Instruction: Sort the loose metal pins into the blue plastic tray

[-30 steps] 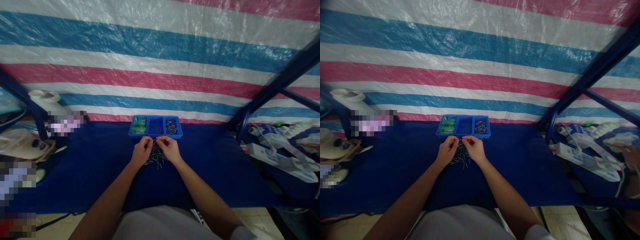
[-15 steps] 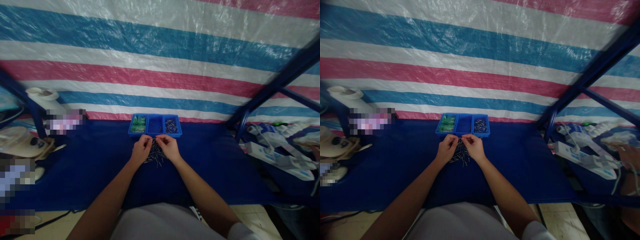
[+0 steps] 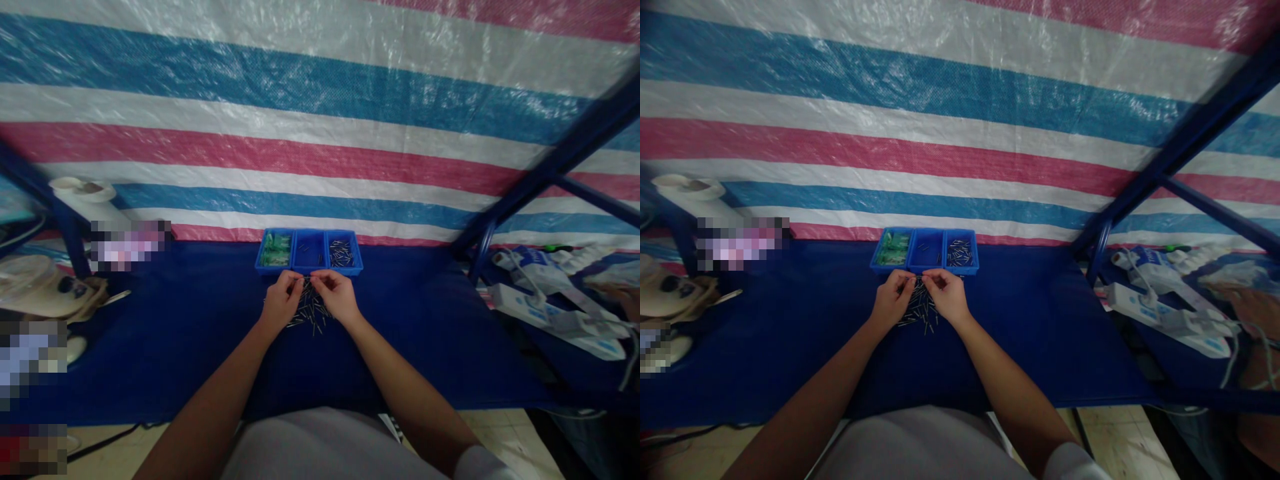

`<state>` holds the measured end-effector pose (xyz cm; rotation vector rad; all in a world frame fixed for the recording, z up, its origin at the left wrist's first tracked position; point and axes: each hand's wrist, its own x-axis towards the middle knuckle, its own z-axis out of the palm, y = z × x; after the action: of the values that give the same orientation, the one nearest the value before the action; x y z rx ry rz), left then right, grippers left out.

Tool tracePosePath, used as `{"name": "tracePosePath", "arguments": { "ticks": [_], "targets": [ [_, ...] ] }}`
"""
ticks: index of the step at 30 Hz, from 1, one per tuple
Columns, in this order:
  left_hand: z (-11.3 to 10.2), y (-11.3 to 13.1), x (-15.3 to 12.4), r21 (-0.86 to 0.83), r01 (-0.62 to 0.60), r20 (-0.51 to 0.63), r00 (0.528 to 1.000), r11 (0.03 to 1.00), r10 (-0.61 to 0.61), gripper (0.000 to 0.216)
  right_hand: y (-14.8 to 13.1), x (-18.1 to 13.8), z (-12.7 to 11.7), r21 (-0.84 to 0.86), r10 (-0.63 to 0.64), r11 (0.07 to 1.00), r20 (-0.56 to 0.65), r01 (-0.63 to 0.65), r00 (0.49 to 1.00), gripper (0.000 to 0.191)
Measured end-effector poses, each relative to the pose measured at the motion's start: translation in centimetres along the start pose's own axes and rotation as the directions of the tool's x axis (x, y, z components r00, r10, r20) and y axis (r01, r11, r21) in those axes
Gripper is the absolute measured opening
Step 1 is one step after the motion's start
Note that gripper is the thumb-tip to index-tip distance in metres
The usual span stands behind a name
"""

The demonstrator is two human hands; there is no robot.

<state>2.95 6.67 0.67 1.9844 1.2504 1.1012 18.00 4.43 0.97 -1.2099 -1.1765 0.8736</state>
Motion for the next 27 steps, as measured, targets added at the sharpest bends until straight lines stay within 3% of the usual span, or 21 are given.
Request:
{"name": "tracePosePath", "arguments": {
  "ticks": [15,27],
  "targets": [
    [-0.26,0.20,0.14,0.065,-0.001,0.094,0.996,0.998,-0.005,0.029,-0.36,-0.08,0.10,-0.002,0.015,1.000,0.010,-0.015,1.000,0.018],
    [-0.10,0.30,0.07,0.006,-0.014,0.041,0.999,1.000,0.014,0.023,-0.24,0.03,0.07,0.030,0.027,0.999,0.001,-0.027,1.000,0.020]
  ]
}}
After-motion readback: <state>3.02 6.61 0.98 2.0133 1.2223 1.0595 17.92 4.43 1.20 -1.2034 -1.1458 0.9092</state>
